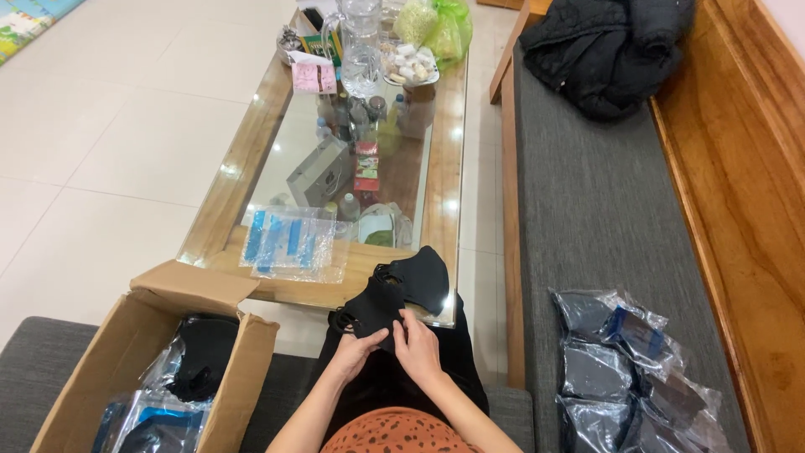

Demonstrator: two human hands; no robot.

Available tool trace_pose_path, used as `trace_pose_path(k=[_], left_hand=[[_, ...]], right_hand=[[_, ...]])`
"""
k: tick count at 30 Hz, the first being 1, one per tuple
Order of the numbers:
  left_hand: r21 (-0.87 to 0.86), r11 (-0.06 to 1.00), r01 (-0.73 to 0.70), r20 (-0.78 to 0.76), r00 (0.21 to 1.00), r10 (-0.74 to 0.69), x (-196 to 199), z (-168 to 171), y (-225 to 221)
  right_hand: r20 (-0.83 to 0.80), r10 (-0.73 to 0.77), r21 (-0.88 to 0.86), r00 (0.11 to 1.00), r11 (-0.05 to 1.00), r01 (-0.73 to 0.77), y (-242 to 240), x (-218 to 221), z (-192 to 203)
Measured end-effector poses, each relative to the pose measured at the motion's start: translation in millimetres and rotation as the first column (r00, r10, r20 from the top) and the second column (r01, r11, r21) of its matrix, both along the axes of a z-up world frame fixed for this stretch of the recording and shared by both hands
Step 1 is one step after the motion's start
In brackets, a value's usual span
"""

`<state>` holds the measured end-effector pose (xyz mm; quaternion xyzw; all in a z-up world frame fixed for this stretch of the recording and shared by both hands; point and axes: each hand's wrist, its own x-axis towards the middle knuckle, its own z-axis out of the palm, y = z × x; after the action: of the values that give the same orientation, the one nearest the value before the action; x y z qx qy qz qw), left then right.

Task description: Package black face masks into individual plastic bags.

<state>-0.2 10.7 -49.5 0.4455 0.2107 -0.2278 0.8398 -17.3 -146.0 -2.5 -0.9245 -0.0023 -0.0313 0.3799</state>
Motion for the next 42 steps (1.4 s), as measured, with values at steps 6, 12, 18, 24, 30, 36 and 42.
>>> trace_pose_path(k=[6,12,18,24,30,36,42], left_hand=[[0.09,0.996,-0.028,0.021,0.999,0.026,5.2,-80.1,-4.2],[0.148,0.987,-0.065,-0.169,0.981,0.09,11.6,24.1,-1.1],[0.088,0.943,-0.32,-0.208,0.92,0.332,7.1,13.3,19.5],[0.03,0.904,-0.426,-0.168,0.89,0.424,3.0,44.2,32.4],[0.002,0.93,-0.368,-0.121,0.923,0.365,9.3,21.7,25.0],[-0.005,0.955,-0.295,-0.269,0.921,0.283,27.5,65.7,16.4],[-0.055,0.957,-0.285,-0.198,0.943,0.269,28.2,62.7,9.2]], right_hand=[[0.026,0.044,-0.059,0.999,0.997,-0.042,-0.9,2.6,8.9],[0.137,-0.093,0.258,0.986,0.965,0.055,-3.1,25.9,34.2],[-0.133,-0.319,0.569,0.938,0.75,0.336,-39.5,48.8,-2.9],[-0.388,-0.307,0.476,0.869,0.741,0.474,-55.4,57.6,28.7],[-0.415,-0.297,0.385,0.86,0.799,0.462,-57.7,61.4,29.1],[-0.357,-0.28,0.125,0.891,0.931,0.343,-54.1,57.1,40.7],[-0.35,-0.304,-0.004,0.886,0.946,0.323,-55.0,59.3,28.1]])
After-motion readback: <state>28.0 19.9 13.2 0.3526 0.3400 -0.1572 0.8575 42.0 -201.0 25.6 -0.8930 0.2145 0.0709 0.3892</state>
